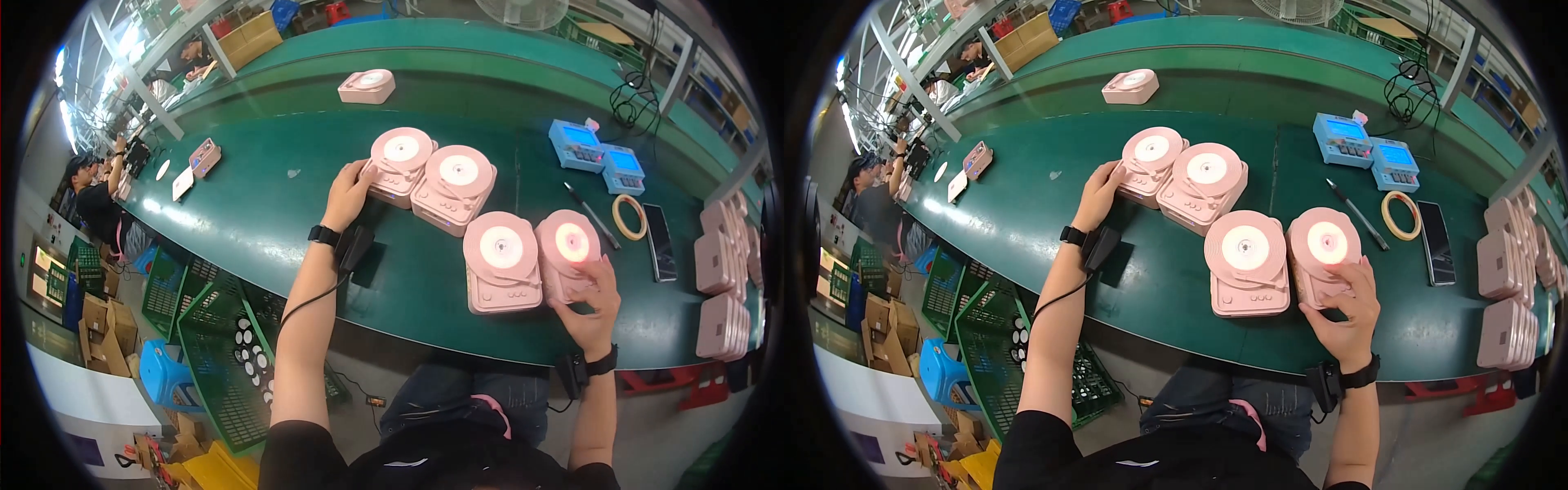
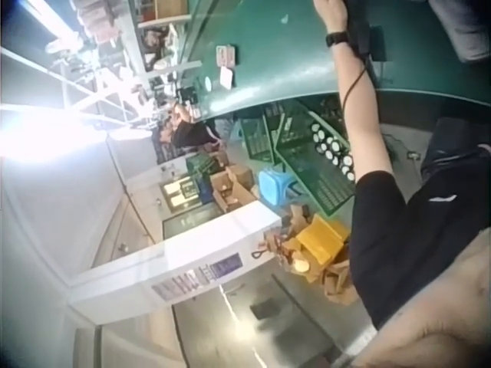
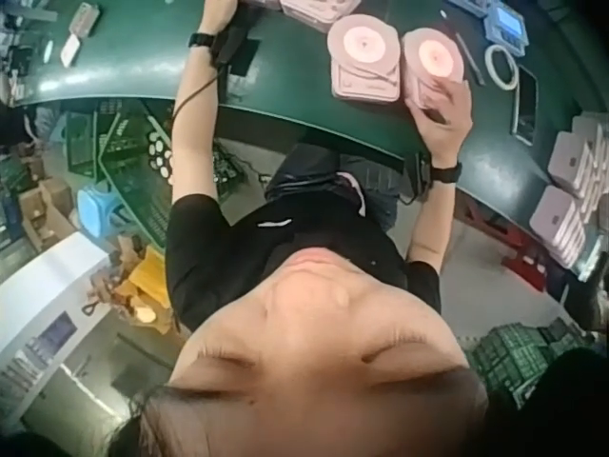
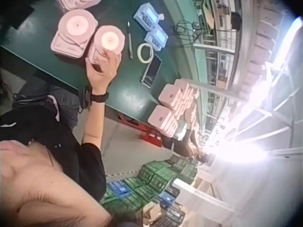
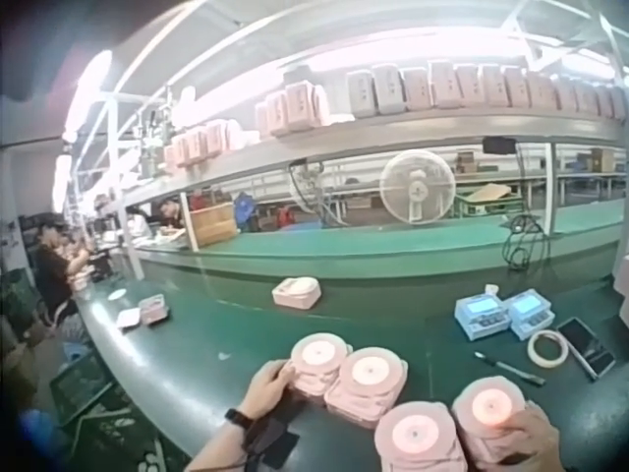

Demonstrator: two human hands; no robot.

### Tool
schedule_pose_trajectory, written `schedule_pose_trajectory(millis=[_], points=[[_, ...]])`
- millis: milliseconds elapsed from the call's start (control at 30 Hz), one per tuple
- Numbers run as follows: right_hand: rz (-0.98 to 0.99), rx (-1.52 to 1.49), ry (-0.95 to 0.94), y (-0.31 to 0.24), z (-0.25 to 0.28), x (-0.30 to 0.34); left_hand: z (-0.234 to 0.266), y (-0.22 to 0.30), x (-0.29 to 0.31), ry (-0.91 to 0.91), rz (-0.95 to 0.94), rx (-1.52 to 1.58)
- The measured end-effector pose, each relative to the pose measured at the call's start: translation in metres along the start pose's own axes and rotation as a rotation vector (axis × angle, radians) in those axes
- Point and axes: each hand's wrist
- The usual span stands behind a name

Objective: The person tests pink record player speakers by hand, pressing buttons and moving the tonearms. They pick up and set down the speakers, occasionally turning them over, handling a black cable, and placing finished units onto a stack.

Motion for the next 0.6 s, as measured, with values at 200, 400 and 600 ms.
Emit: schedule_pose_trajectory(millis=[200,400,600], points=[[-0.03,0.001,0.036,0.0,0.003,-0.002,-0.002,-0.001,-0.001,-0.004,-0.006,0.012],[-0.163,-0.144,0.144,0.005,0.01,0.004,0.0,-0.002,0.001,-0.015,-0.025,0.008],[-0.204,-0.231,0.235,0.008,0.015,0.005,0.0,-0.012,-0.001,-0.034,0.014,0.065]])
Point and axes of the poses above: each hand's wrist, its own x-axis away from the middle knuckle, its own z-axis out of the back of the hand, y = z × x, and after that the axes turned 2 degrees about x, right-handed
